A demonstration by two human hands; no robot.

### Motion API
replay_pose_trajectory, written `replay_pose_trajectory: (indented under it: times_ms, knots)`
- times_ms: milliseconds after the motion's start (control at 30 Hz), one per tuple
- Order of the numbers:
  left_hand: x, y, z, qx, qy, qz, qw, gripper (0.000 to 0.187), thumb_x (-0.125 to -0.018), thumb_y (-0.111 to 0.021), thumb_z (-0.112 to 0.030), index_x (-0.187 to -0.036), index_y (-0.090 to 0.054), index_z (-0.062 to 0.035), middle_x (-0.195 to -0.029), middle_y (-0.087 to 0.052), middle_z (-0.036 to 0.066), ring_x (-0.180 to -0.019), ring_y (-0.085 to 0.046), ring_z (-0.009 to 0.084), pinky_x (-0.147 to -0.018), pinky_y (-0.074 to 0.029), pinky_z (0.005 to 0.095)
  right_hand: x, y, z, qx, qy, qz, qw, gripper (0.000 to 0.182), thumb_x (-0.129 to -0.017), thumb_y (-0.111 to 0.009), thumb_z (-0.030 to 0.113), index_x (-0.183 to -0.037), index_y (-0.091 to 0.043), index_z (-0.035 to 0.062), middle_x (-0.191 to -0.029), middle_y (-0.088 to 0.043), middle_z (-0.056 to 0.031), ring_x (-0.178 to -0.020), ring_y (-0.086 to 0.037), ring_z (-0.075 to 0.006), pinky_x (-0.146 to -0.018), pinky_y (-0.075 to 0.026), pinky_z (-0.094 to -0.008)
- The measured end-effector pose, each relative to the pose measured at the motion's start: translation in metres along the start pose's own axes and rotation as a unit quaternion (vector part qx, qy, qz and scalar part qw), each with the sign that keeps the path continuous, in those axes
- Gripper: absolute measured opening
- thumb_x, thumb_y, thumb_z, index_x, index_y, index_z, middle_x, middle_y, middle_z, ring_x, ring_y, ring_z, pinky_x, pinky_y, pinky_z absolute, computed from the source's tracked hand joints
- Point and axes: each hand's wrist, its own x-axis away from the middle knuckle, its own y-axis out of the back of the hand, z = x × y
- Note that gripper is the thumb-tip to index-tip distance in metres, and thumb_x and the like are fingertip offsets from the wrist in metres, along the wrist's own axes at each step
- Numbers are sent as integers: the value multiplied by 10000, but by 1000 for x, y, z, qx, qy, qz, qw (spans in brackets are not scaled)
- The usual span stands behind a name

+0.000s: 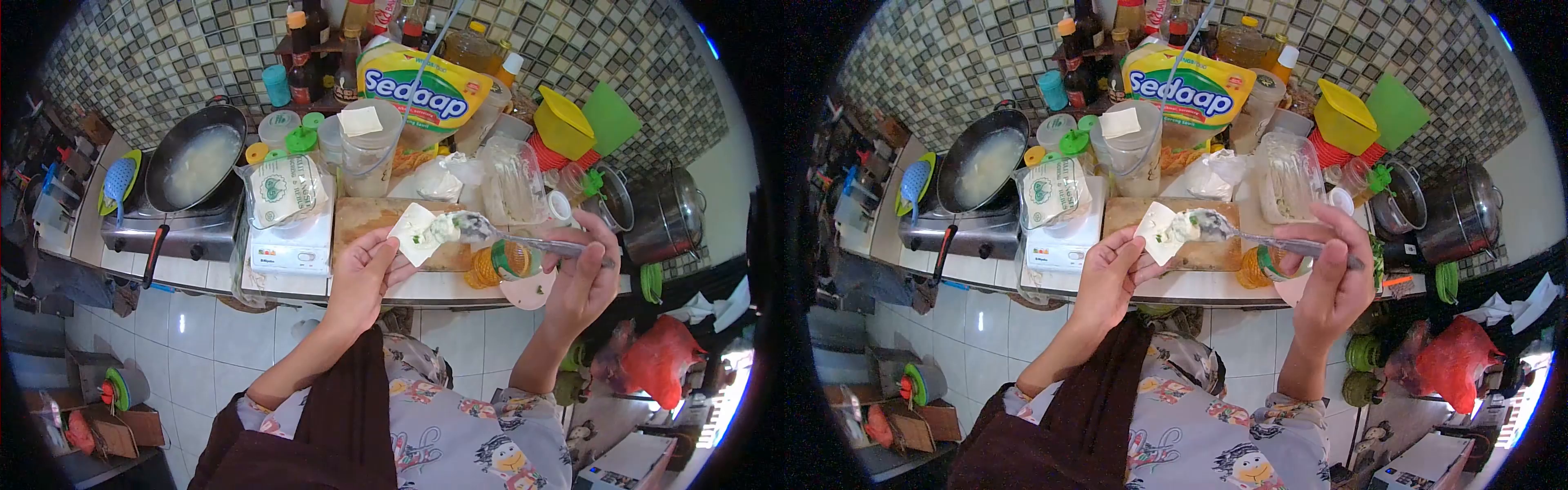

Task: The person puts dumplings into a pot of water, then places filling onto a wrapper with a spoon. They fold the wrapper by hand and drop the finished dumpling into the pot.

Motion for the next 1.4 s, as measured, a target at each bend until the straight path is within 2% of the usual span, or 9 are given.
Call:
replay_pose_trajectory:
  times_ms: [33,167,333,500,567,767,1067,1300,1400]
  knots:
    - [0,0,0,-5,-1,-3,1000,213,-883,-442,-63,-1052,-488,59,-963,-597,141,-832,-622,189,-732,-536,285,3,-1,-2,-11,34,-8,999,369,-935,-360,277,-1019,-480,-61,-751,-626,-142,-528,-489,-91,-504,-403,-210]
    - [0,0,-3,-20,9,-3,1000,215,-879,-445,-57,-1050,-492,66,-948,-601,146,-826,-624,190,-724,-538,285,13,-4,-10,-55,56,-21,997,404,-926,-370,319,-1008,-470,-63,-755,-623,-171,-518,-503,-120,-513,-421,-229]
    - [0,-3,-5,-36,7,10,999,214,-872,-446,-43,-1037,-510,76,-923,-609,143,-811,-626,184,-700,-537,274,22,0,-18,-50,128,12,990,439,-918,-367,360,-968,-488,-59,-746,-623,-187,-504,-522,-141,-484,-429,-234]
    - [3,-9,-12,-48,10,23,999,232,-885,-437,-64,-1070,-501,61,-961,-605,134,-825,-623,168,-741,-522,255,23,3,-22,-49,202,64,976,387,-925,-360,327,-955,-499,-33,-704,-625,-180,-513,-540,-158,-451,-440,-248]
    - [3,-11,-14,-15,29,28,999,233,-884,-433,-57,-1075,-497,60,-983,-598,142,-849,-622,185,-762,-522,272,25,6,-26,-13,246,74,966,357,-930,-354,298,-956,-503,-25,-697,-628,-170,-514,-550,-168,-443,-447,-263]
    - [2,-17,-23,40,65,31,997,252,-873,-427,-58,-1067,-467,98,-995,-583,195,-859,-620,231,-772,-533,317,29,9,-34,-20,290,85,953,324,-933,-356,277,-944,-512,-7,-697,-635,-149,-520,-562,-194,-444,-450,-274]
    - [-6,-14,-22,100,118,44,987,268,-876,-429,-58,-1092,-442,100,-1025,-569,194,-886,-611,222,-815,-517,318,41,15,-44,-2,297,92,950,316,-919,-400,299,-970,-531,16,-731,-649,-138,-583,-584,-206,-486,-457,-278]
    - [-12,-12,-18,90,114,30,989,262,-873,-435,-56,-1083,-445,100,-1013,-572,192,-879,-613,223,-792,-527,303,37,21,-43,17,290,83,953,309,-914,-406,313,-971,-515,29,-711,-645,-139,-568,-587,-203,-491,-466,-275]
    - [-15,-9,-14,87,108,25,990,243,-862,-451,-54,-1052,-468,95,-1014,-570,202,-879,-612,234,-787,-531,330,39,23,-45,16,269,61,961,295,-915,-402,316,-961,-501,43,-682,-639,-135,-548,-588,-202,-482,-472,-276]
